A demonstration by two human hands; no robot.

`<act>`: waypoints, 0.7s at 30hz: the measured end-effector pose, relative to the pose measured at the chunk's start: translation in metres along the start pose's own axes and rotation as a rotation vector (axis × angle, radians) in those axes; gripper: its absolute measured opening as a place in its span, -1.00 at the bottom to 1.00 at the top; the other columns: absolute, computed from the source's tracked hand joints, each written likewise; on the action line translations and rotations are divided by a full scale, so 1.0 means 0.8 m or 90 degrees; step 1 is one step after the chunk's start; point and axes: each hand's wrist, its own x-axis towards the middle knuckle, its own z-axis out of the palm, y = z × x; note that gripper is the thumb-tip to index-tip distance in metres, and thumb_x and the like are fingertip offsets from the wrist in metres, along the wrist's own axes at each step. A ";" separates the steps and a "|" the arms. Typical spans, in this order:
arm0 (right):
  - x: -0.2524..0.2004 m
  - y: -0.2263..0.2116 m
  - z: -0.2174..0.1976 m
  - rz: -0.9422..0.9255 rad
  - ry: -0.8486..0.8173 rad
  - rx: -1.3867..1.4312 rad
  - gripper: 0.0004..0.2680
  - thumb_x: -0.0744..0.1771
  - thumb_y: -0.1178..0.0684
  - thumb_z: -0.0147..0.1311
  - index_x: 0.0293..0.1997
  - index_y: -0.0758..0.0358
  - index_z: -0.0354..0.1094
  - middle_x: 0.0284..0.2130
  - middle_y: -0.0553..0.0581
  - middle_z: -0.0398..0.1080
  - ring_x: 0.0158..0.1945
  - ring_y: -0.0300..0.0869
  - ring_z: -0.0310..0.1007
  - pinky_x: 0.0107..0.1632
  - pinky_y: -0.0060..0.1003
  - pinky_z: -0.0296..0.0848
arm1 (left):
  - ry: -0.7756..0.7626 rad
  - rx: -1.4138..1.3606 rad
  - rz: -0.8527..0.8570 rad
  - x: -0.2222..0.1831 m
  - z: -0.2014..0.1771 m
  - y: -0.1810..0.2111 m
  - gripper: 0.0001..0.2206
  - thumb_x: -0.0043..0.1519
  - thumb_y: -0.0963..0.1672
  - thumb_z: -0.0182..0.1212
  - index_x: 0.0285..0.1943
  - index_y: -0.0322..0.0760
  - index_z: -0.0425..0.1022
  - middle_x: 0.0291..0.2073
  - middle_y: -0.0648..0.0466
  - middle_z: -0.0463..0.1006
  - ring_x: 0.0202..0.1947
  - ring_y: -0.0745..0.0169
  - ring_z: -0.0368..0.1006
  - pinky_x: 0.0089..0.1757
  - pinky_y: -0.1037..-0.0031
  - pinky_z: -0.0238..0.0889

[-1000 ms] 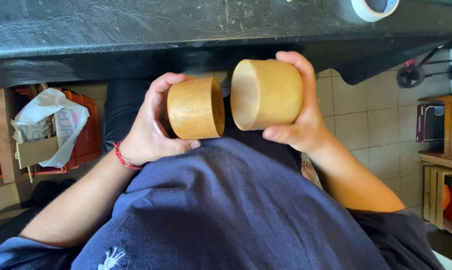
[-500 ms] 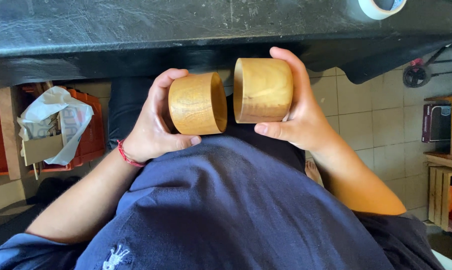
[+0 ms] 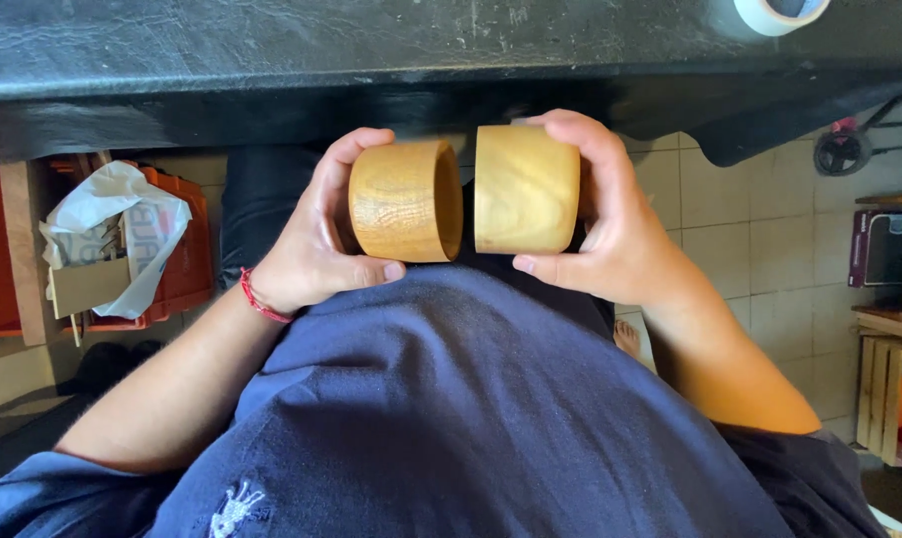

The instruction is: Applying tape to the edges of wooden components to ensure a proper fit during assembly and inspection.

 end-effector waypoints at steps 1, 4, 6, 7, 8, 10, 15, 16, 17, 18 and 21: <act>0.001 0.000 0.000 -0.001 -0.002 0.001 -0.37 0.27 0.02 0.28 0.40 0.08 -0.19 0.32 0.29 -0.01 0.45 0.08 0.06 0.47 -0.01 0.15 | 0.003 0.001 0.001 -0.001 0.001 0.001 -0.14 -0.04 -0.12 0.46 0.43 -0.15 -0.02 0.21 0.03 0.16 0.22 0.29 0.17 0.21 0.46 0.15; 0.002 0.002 -0.002 -0.083 -0.021 -0.076 -0.39 0.31 0.06 0.29 0.41 0.01 -0.17 0.35 0.29 -0.04 0.48 0.14 0.01 0.49 0.07 0.14 | -0.004 -0.038 -0.008 0.000 0.002 0.003 -0.14 -0.04 -0.15 0.47 0.43 -0.14 -0.01 0.19 0.03 0.17 0.19 0.30 0.20 0.16 0.46 0.22; 0.000 0.005 -0.001 -0.102 -0.022 -0.092 -0.36 0.28 0.10 0.34 0.41 0.02 -0.17 0.35 0.30 -0.04 0.48 0.15 0.02 0.50 0.10 0.14 | -0.010 0.008 0.010 -0.001 0.002 0.003 -0.14 -0.04 -0.12 0.48 0.43 -0.15 -0.02 0.22 0.03 0.16 0.22 0.29 0.16 0.20 0.46 0.15; 0.000 0.004 -0.001 -0.102 -0.022 -0.091 -0.36 0.28 0.10 0.34 0.41 0.02 -0.17 0.35 0.30 -0.04 0.48 0.15 0.02 0.50 0.10 0.14 | -0.009 0.008 0.010 -0.001 0.002 0.003 -0.14 -0.04 -0.12 0.48 0.43 -0.15 -0.02 0.22 0.03 0.16 0.22 0.29 0.16 0.20 0.46 0.15; 0.000 0.004 -0.001 -0.108 -0.023 -0.091 -0.37 0.29 0.09 0.33 0.41 0.01 -0.16 0.36 0.30 -0.05 0.48 0.16 0.03 0.50 0.10 0.14 | -0.011 0.010 0.014 -0.001 0.003 0.003 -0.14 -0.04 -0.12 0.48 0.43 -0.15 -0.02 0.22 0.03 0.17 0.22 0.29 0.17 0.21 0.45 0.14; 0.002 0.003 -0.002 -0.116 -0.025 -0.090 -0.38 0.30 0.09 0.32 0.41 0.01 -0.16 0.36 0.30 -0.05 0.48 0.16 0.04 0.50 0.11 0.14 | -0.011 0.013 0.020 0.000 0.003 0.003 -0.14 -0.04 -0.11 0.48 0.43 -0.16 -0.01 0.21 0.03 0.17 0.22 0.28 0.17 0.22 0.44 0.13; 0.000 0.004 0.001 -0.105 -0.044 -0.104 -0.35 0.27 0.14 0.36 0.40 0.01 -0.15 0.35 0.32 -0.06 0.49 0.20 0.01 0.50 0.13 0.13 | -0.026 0.005 0.041 -0.001 0.004 0.001 -0.14 -0.02 -0.12 0.49 0.44 -0.17 -0.02 0.23 0.03 0.19 0.24 0.27 0.19 0.24 0.41 0.15; 0.000 0.004 0.002 -0.106 -0.045 -0.103 -0.35 0.27 0.14 0.36 0.40 0.01 -0.15 0.35 0.32 -0.06 0.49 0.20 0.01 0.50 0.13 0.13 | -0.024 0.005 0.041 -0.002 0.005 0.001 -0.14 -0.02 -0.12 0.49 0.44 -0.17 -0.02 0.23 0.03 0.19 0.24 0.27 0.19 0.24 0.41 0.15; 0.001 0.004 0.003 -0.106 -0.046 -0.104 -0.35 0.27 0.15 0.36 0.40 0.02 -0.15 0.36 0.32 -0.05 0.49 0.21 0.02 0.51 0.13 0.12 | -0.030 0.012 0.048 -0.002 0.005 0.001 -0.14 -0.01 -0.12 0.49 0.44 -0.18 -0.02 0.25 0.02 0.19 0.26 0.26 0.18 0.25 0.40 0.15; 0.002 0.004 0.004 -0.107 -0.047 -0.104 -0.35 0.27 0.15 0.36 0.40 0.03 -0.14 0.36 0.31 -0.05 0.49 0.21 0.03 0.51 0.13 0.11 | -0.035 0.018 0.055 -0.002 0.005 0.002 -0.15 -0.01 -0.12 0.49 0.44 -0.19 -0.01 0.26 0.01 0.18 0.27 0.25 0.18 0.26 0.39 0.14; 0.002 0.005 0.008 -0.107 -0.043 -0.104 -0.34 0.26 0.15 0.36 0.41 0.02 -0.15 0.35 0.32 -0.04 0.48 0.21 0.04 0.50 0.12 0.12 | -0.044 0.017 0.060 -0.003 0.004 0.001 -0.14 0.01 -0.13 0.49 0.45 -0.19 -0.03 0.27 0.01 0.17 0.29 0.24 0.17 0.28 0.38 0.13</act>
